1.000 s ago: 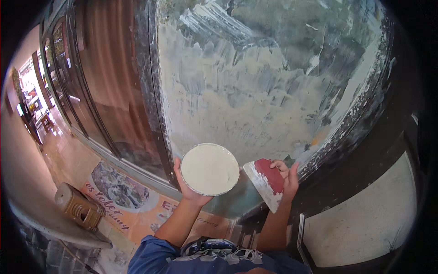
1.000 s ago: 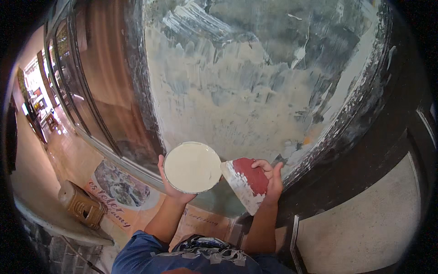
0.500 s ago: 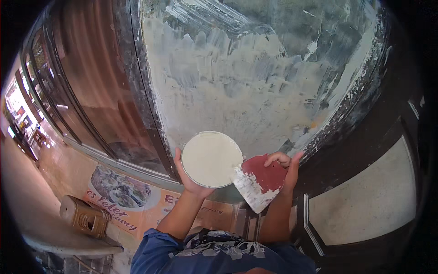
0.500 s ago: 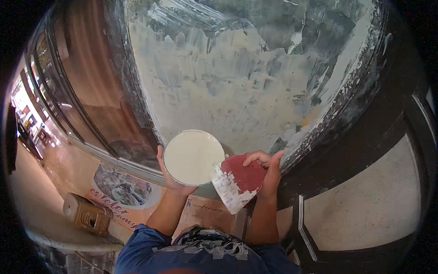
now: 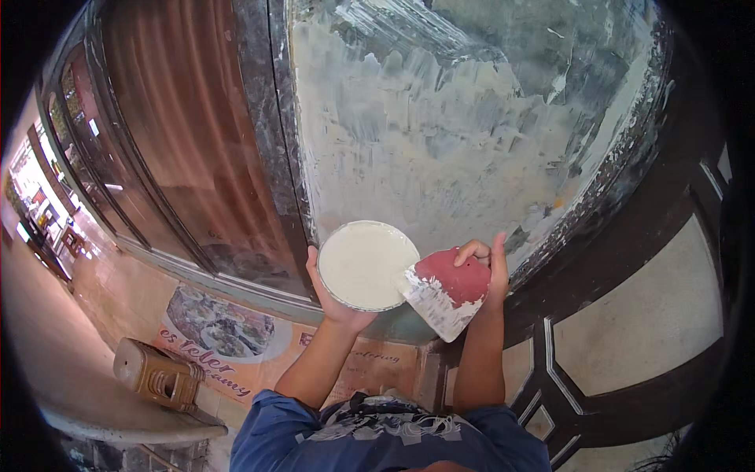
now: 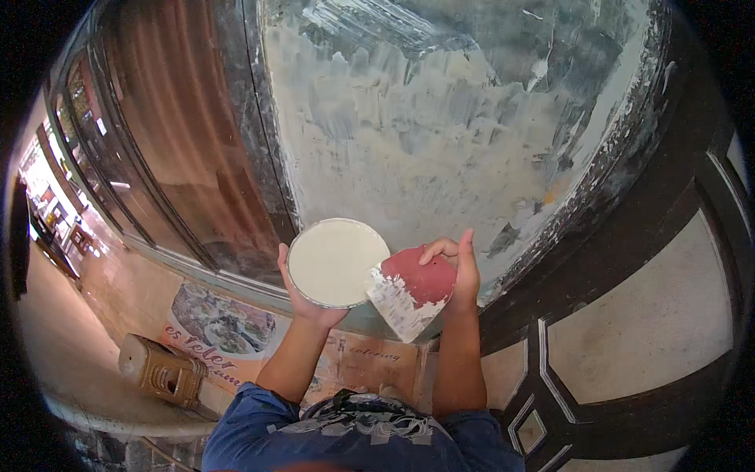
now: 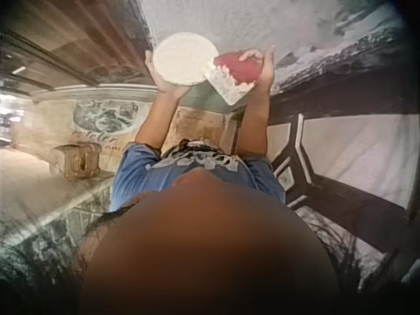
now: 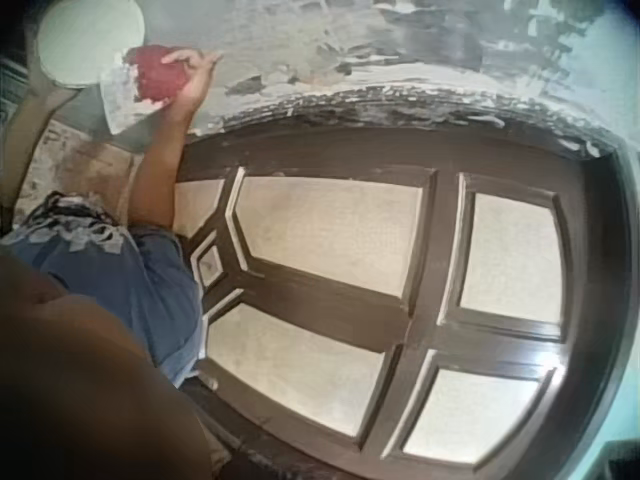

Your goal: The person applies wall putty to a damaged wall surface using a putty knife, smoothing it out to repair the wall.

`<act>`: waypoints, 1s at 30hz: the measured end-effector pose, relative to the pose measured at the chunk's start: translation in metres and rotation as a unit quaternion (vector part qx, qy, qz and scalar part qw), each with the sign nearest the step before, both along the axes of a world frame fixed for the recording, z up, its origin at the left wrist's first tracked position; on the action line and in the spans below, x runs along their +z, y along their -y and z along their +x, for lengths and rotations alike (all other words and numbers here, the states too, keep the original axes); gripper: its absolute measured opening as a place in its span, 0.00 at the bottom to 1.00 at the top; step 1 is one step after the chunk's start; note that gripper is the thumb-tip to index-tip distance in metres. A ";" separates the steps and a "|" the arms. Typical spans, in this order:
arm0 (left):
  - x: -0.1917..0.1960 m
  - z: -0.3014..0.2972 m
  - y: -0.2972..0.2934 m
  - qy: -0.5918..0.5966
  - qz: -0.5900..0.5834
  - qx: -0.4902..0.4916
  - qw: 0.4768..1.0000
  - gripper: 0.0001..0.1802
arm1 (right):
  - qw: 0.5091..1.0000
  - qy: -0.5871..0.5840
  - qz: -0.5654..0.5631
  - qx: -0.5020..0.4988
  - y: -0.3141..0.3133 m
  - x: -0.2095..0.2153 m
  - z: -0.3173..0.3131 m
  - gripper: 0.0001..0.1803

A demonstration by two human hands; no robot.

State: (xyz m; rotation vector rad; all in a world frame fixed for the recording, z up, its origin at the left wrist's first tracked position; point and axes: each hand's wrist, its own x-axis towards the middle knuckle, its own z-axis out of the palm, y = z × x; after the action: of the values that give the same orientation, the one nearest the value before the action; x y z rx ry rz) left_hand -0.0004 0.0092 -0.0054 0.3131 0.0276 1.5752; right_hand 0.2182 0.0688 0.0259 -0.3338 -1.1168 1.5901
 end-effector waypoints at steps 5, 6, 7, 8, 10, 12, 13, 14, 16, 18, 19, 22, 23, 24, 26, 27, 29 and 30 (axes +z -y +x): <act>-0.002 -0.011 0.008 -0.001 0.019 -0.003 1.000 0.48 | 0.999 0.041 0.021 -0.019 0.003 0.000 -0.016 0.32; -0.003 -0.014 0.008 0.000 0.019 -0.001 1.000 0.48 | 0.999 0.042 0.021 -0.017 0.004 0.000 -0.020 0.32; -0.006 -0.017 0.007 0.000 0.021 0.004 1.000 0.47 | 0.997 0.060 0.017 -0.045 0.005 0.000 -0.025 0.31; -0.007 -0.019 0.007 0.000 0.022 0.008 1.000 0.47 | 0.994 0.078 0.012 -0.072 0.007 0.002 -0.031 0.31; -0.007 -0.024 0.007 0.004 0.021 0.004 1.000 0.47 | 0.990 0.108 0.017 -0.084 0.008 0.008 -0.036 0.29; -0.006 -0.026 0.008 -0.004 0.023 0.023 0.999 0.47 | 0.999 0.029 0.025 -0.020 0.007 0.010 -0.034 0.28; -0.006 -0.027 0.008 -0.005 0.024 0.023 0.999 0.47 | 0.995 0.073 0.020 -0.064 0.010 0.011 -0.036 0.28; -0.006 -0.026 0.008 -0.004 0.020 0.023 1.000 0.46 | 0.995 0.073 0.021 -0.064 0.010 0.011 -0.037 0.28; -0.005 -0.027 0.009 -0.004 0.019 0.022 1.000 0.45 | 0.991 0.092 0.058 -0.077 0.010 0.013 -0.037 0.27; -0.001 -0.028 0.010 -0.008 0.021 0.021 1.000 0.45 | 0.997 0.039 0.047 -0.039 0.008 0.014 -0.033 0.25; 0.001 -0.028 0.011 -0.012 0.009 0.031 0.999 0.46 | 0.993 0.090 0.053 -0.053 0.007 0.013 -0.035 0.25; 0.001 -0.031 0.011 -0.010 0.006 0.032 0.999 0.46 | 0.988 0.131 0.066 -0.040 0.007 0.017 -0.037 0.24; 0.002 -0.032 0.011 -0.009 -0.004 0.037 0.999 0.46 | 0.994 0.085 0.055 -0.036 0.007 0.020 -0.039 0.23; 0.003 -0.032 0.011 -0.009 -0.003 0.037 0.999 0.46 | 0.998 0.040 0.043 -0.032 0.007 0.022 -0.040 0.22; 0.005 -0.033 0.011 -0.013 0.008 0.035 0.999 0.45 | 0.999 0.026 0.030 -0.020 0.000 0.021 -0.039 0.21; 0.004 -0.034 0.010 -0.014 0.009 0.032 0.999 0.45 | 1.000 0.012 0.014 -0.006 -0.003 0.020 -0.040 0.20; 0.004 -0.035 0.009 0.000 0.020 0.025 1.000 0.46 | 1.000 -0.010 -0.006 -0.008 -0.004 0.019 -0.043 0.18; 0.004 -0.036 0.010 0.014 0.027 0.018 0.999 0.46 | 0.999 -0.033 -0.029 -0.010 -0.005 0.019 -0.045 0.17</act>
State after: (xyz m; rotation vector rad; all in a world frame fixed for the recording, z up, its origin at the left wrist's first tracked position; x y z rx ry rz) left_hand -0.0362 -0.0004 -0.0010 0.3350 -0.0305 1.6168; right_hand 0.1735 0.0734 0.0450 -0.3279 -1.0155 1.6067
